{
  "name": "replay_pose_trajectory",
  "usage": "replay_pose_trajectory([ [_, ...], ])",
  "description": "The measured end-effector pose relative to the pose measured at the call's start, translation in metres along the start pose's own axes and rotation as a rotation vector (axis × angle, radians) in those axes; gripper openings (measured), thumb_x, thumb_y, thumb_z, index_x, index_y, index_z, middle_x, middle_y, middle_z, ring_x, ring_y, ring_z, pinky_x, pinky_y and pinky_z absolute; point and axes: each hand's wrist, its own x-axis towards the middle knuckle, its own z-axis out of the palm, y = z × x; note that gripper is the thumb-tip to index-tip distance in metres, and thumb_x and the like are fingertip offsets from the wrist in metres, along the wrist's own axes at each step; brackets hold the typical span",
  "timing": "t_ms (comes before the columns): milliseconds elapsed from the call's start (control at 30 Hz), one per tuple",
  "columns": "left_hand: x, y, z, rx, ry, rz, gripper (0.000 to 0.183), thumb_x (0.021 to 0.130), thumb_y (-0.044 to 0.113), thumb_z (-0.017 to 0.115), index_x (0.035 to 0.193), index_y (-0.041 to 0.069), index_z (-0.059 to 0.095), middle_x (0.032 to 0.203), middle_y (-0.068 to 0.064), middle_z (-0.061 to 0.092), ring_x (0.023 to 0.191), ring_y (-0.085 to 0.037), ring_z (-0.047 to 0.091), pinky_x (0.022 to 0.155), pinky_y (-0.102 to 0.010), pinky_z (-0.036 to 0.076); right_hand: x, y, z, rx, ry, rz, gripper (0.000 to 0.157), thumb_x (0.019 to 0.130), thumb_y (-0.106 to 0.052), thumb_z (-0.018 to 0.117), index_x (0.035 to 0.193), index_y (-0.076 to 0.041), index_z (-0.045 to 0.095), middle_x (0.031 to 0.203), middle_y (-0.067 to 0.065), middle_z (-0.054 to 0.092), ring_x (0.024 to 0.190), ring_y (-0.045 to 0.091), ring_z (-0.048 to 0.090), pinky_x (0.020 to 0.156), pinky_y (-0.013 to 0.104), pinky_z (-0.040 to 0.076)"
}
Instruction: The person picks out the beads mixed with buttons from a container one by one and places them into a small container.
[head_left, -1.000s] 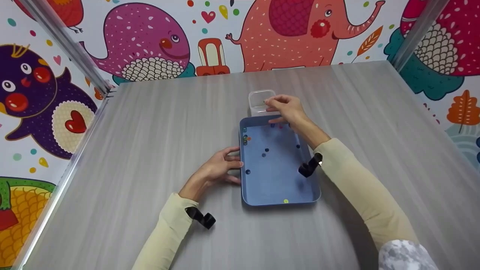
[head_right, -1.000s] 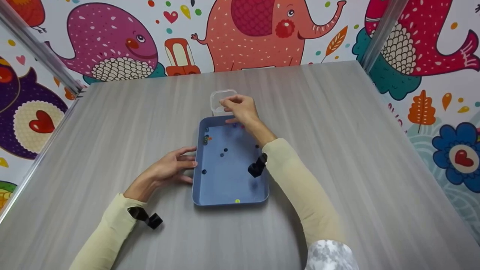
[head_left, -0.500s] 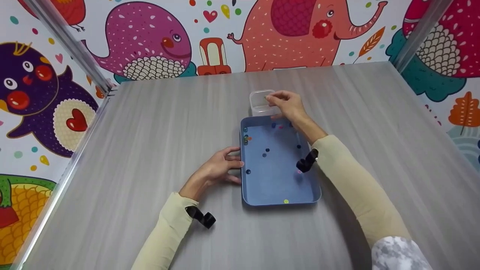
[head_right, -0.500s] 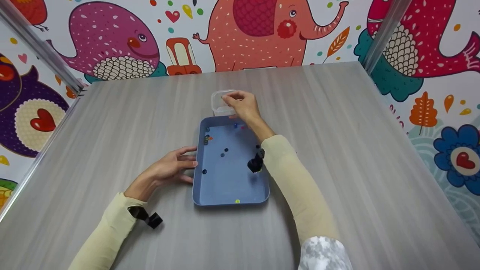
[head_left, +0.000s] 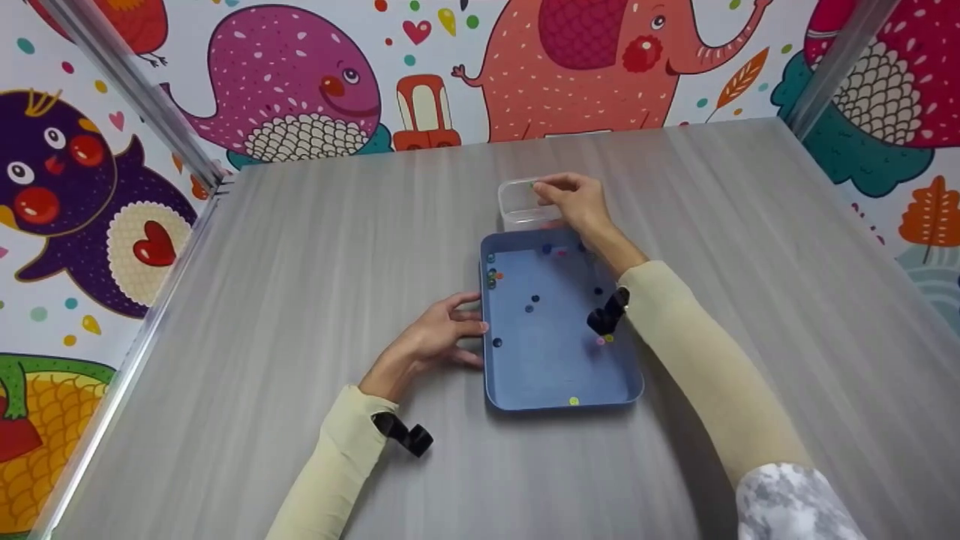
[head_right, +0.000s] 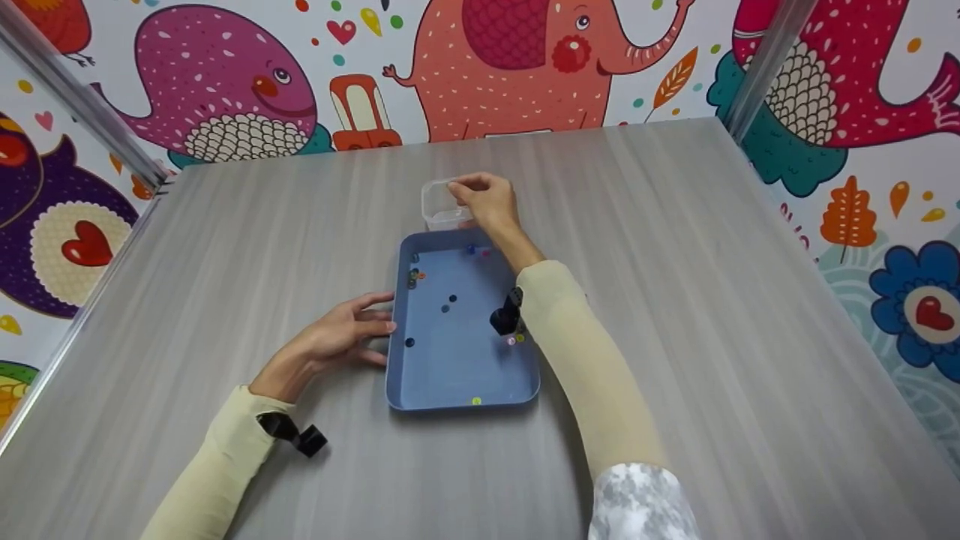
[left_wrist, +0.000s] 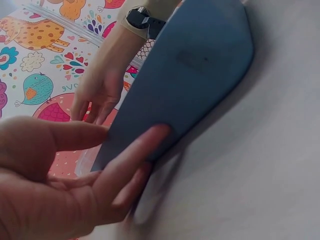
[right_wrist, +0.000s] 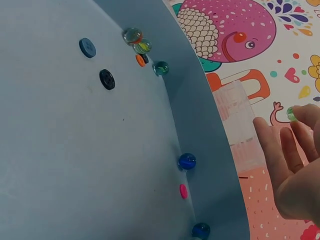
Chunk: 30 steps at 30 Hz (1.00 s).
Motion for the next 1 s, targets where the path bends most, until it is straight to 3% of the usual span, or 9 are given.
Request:
replay_pose_trajectory([
  [533, 0.0018, -0.0006, 0.0006, 0.002, -0.001, 0.002, 0.067, 0.096, -0.004, 0.059, 0.155, 0.005, 0.029, 0.143, -0.028, 0.049, 0.115, -0.032, 0.063, 0.074, -0.043, 0.066, 0.0042, 0.0062, -0.0032, -0.018, 0.040, -0.009, 0.025, 0.094, -0.021, 0.071, 0.114, -0.007, 0.070, 0.100, 0.003, 0.067, 0.092, 0.014, 0.070, 0.059, 0.026, 0.063],
  [767, 0.0014, -0.0019, -0.0023, 0.000, 0.006, 0.007, 0.066, 0.096, -0.004, 0.059, 0.154, 0.004, 0.030, 0.141, -0.028, 0.050, 0.112, -0.031, 0.064, 0.070, -0.040, 0.066, 0.0037, 0.0073, 0.0000, -0.026, 0.054, -0.022, 0.019, 0.095, -0.019, 0.071, 0.109, -0.008, 0.071, 0.094, 0.003, 0.067, 0.096, 0.020, 0.070, 0.057, 0.026, 0.063],
  [1000, 0.0011, -0.0019, -0.0020, -0.009, -0.008, 0.016, 0.066, 0.096, -0.004, 0.059, 0.154, 0.003, 0.029, 0.142, -0.029, 0.048, 0.113, -0.031, 0.063, 0.071, -0.042, 0.066, 0.0047, 0.0062, 0.0004, -0.002, 0.058, -0.044, 0.013, 0.093, -0.013, 0.071, 0.104, -0.006, 0.072, 0.085, 0.000, 0.067, 0.083, 0.011, 0.069, 0.054, 0.025, 0.062],
])
